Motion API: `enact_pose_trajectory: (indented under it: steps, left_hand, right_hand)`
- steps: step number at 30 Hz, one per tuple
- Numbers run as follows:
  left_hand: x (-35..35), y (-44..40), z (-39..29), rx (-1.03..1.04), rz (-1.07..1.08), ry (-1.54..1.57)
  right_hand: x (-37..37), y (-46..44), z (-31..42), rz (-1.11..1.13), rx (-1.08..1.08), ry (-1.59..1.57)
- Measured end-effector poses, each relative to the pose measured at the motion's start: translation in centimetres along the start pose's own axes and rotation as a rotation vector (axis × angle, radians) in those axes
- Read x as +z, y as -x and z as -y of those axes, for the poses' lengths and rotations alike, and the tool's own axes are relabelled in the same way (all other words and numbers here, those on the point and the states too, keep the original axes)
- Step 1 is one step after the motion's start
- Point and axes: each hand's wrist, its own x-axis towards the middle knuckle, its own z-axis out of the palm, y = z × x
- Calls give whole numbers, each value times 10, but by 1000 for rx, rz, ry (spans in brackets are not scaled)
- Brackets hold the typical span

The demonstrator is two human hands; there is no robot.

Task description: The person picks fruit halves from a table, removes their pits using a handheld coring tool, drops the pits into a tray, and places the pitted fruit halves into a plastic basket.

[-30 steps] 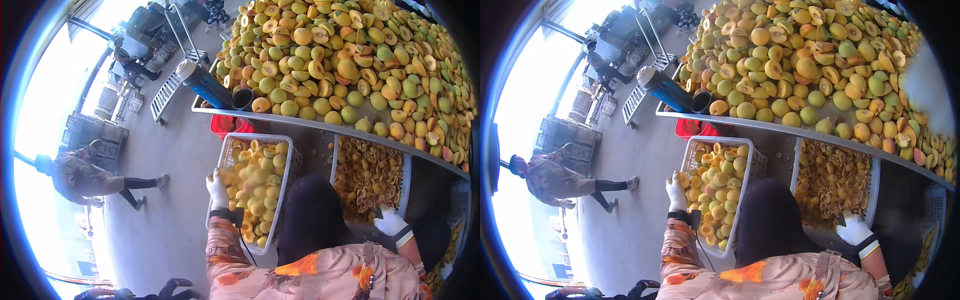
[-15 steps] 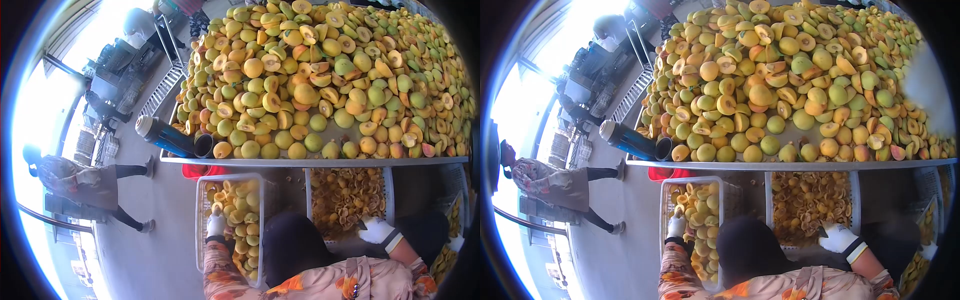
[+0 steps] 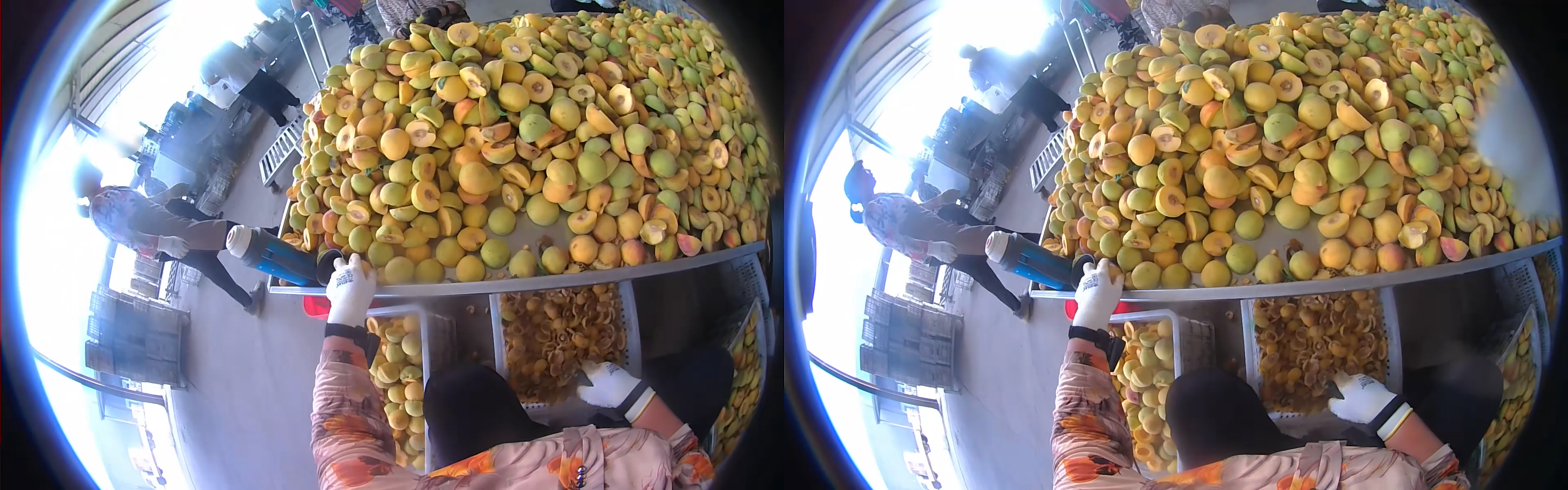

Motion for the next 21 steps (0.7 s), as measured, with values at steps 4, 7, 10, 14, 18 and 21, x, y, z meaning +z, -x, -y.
enact_pose_trajectory:
  steps: [4,7,10,14,18,21]
  left_hand:
    - [2,-10,4,11,26,-21]
    - [-10,-6,2,23,41,44]
    - [-8,-8,0,49,49,112]
    - [-4,16,11,42,-230,368]
    - [-45,81,-11,-3,113,1739]
    - [-55,138,-65,46,250,2120]
  right_hand:
    - [-11,7,11,40,29,1]
    - [-16,12,18,30,30,-12]
    - [-19,14,21,26,27,-25]
    - [-21,17,22,12,25,-29]
    - [-28,19,42,-262,-134,-170]
    - [-52,29,86,-334,-306,-314]
